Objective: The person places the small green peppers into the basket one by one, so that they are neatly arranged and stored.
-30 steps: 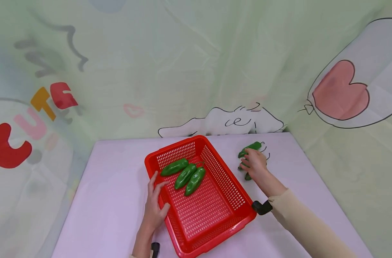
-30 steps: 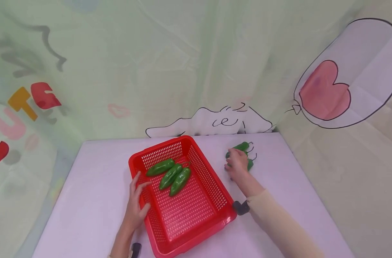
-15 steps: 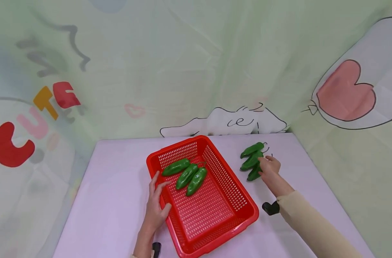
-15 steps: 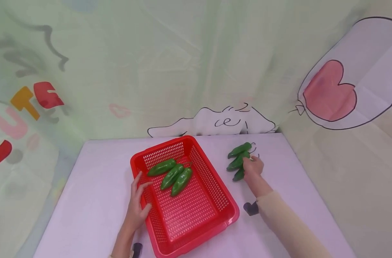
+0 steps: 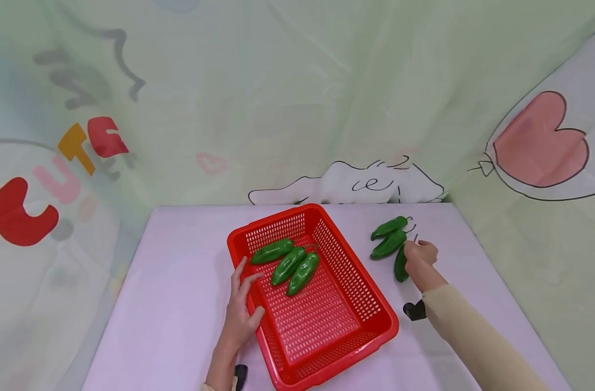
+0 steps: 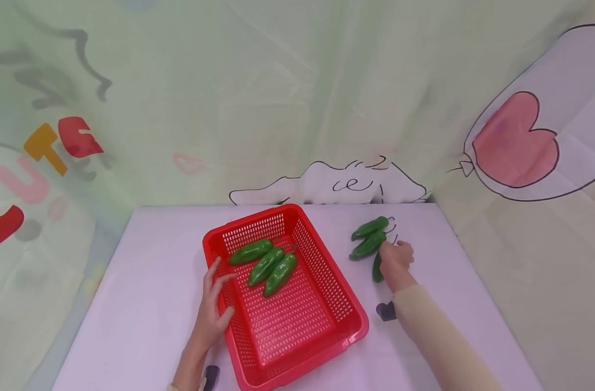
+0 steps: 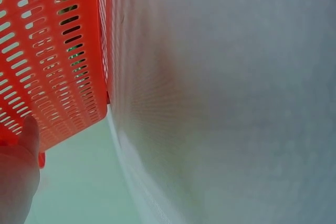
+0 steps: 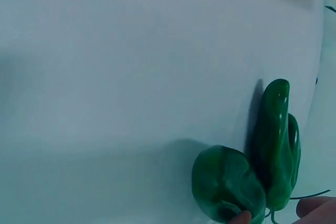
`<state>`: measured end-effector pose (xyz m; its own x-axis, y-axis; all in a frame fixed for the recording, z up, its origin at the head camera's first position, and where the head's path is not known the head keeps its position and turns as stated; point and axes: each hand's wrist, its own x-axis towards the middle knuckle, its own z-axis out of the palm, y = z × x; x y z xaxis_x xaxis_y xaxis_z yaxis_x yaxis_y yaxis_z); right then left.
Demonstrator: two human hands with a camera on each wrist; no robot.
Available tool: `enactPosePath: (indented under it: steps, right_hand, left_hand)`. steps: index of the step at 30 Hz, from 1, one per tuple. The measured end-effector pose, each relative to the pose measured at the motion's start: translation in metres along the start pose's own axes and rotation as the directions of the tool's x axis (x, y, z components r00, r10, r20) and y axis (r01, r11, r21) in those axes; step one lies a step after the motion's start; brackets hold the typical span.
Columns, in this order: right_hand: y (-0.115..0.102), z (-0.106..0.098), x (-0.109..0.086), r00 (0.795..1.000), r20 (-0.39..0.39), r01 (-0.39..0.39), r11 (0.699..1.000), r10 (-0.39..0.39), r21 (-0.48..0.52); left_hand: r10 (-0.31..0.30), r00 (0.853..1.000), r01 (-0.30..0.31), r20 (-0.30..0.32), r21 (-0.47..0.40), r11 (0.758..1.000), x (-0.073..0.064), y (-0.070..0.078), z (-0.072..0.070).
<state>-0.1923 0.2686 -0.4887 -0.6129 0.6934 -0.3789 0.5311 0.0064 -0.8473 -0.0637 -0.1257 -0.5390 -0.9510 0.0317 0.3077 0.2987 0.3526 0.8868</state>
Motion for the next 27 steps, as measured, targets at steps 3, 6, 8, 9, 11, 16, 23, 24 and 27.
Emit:
enactPosePath:
  steps: [3,6,8,9,11,16,23,24,27]
  right_hand:
    - [0.002,-0.003,0.001,1.0,-0.002,-0.008,1.0,0.008,-0.013]
    - [0.005,-0.004,0.003,1.0,0.005,-0.014,1.0,0.014,-0.022]
    - [0.008,-0.005,0.004,1.0,0.007,-0.015,0.999,0.015,-0.033]
    - [0.01,-0.005,0.005,1.0,0.007,-0.014,0.999,0.014,-0.033]
    - [0.013,-0.005,0.008,1.0,0.007,-0.01,0.999,0.01,-0.04]
    - [0.018,-0.006,0.011,1.0,0.014,0.002,1.0,-0.001,-0.014]
    - [0.019,-0.003,0.011,1.0,0.008,0.025,0.999,-0.024,-0.046]
    - [0.02,-0.003,0.012,1.0,0.012,0.025,0.999,-0.025,-0.049]
    - [0.021,-0.003,0.013,1.0,0.025,0.019,0.999,-0.017,-0.05]
  left_hand:
    - [0.006,1.0,-0.006,-0.001,0.002,1.0,0.0,0.002,0.0]
    - [0.012,1.0,-0.012,-0.002,0.008,1.0,0.001,0.002,0.0]
    - [0.013,1.0,-0.013,0.001,0.01,1.0,0.001,0.001,0.0]
    - [0.012,1.0,-0.012,0.002,0.01,1.0,0.001,0.001,0.0]
    - [0.009,1.0,-0.009,0.004,0.008,1.0,0.0,0.002,0.001]
    - [0.008,1.0,-0.008,0.0,0.006,1.0,0.0,0.001,0.001]
    - [0.01,1.0,-0.01,-0.009,0.013,1.0,0.0,0.002,0.0]
    - [0.012,1.0,-0.011,-0.009,0.014,1.0,0.0,0.001,0.0]
    - [0.018,1.0,-0.017,-0.008,0.021,1.0,-0.001,0.0,0.0]
